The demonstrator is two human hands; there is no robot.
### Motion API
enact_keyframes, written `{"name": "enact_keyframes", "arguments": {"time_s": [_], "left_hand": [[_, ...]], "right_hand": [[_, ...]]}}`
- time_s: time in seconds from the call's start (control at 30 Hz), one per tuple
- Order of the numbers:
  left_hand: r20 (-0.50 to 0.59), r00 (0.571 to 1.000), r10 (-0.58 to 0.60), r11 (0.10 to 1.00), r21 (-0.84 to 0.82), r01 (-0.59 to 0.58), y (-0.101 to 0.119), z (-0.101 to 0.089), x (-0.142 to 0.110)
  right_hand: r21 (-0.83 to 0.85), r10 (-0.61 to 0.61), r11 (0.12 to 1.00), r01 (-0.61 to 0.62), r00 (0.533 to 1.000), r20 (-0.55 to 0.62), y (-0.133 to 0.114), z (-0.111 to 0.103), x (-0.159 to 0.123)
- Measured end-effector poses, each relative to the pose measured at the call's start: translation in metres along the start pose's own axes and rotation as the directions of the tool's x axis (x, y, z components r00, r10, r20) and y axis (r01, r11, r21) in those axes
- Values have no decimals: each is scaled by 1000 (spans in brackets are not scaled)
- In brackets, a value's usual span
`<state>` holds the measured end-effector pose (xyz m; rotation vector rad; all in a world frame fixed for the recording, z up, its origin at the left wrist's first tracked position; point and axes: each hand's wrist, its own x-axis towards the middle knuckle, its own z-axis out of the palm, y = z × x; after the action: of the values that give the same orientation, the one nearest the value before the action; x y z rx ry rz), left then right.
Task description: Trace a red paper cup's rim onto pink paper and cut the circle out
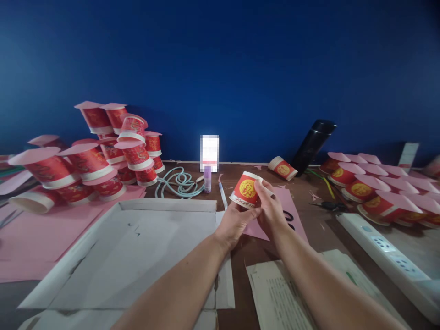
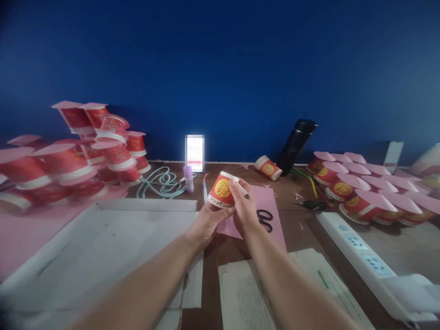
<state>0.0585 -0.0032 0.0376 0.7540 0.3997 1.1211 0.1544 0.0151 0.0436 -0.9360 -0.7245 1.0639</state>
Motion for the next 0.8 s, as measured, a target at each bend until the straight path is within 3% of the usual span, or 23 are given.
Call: {"name": "enact_keyframes", "arguments": {"time_s": [0.2, 0.33, 0.47, 0.6, 0.63, 0.7, 0.77, 0.8], "left_hand": [[-77, 997, 24, 1000, -17, -25, 0, -2, 1], [-196, 969, 150, 968, 228, -104, 0, -5, 2], [-70, 894, 443, 754, 569, -329, 2, -8, -2], [24, 898, 439, 553, 781, -291, 2, -11, -4], [15, 913, 407, 565, 781, -265, 2, -11, -4], [-14, 961, 278, 728, 656, -201, 4, -9, -2], [-16, 996, 88, 937, 342, -78, 6, -6, 1], [-21, 999, 24, 988, 152, -20, 8, -5, 2]], "right_hand": [[34, 36, 999, -42, 988, 152, 4, -5, 5], [28, 24, 999, -27, 993, 115, 4, -7, 9], [20, -5, 1000, 2, 988, 155, 5, -7, 8], [40, 6, 999, -13, 984, 180, 2, -6, 8], [45, 20, 999, -28, 985, 172, 0, -7, 8], [68, 40, 996, -52, 986, 161, -5, -9, 11], [90, 37, 995, -52, 987, 157, -9, -12, 13], [92, 32, 995, -48, 986, 163, -11, -13, 14]]}}
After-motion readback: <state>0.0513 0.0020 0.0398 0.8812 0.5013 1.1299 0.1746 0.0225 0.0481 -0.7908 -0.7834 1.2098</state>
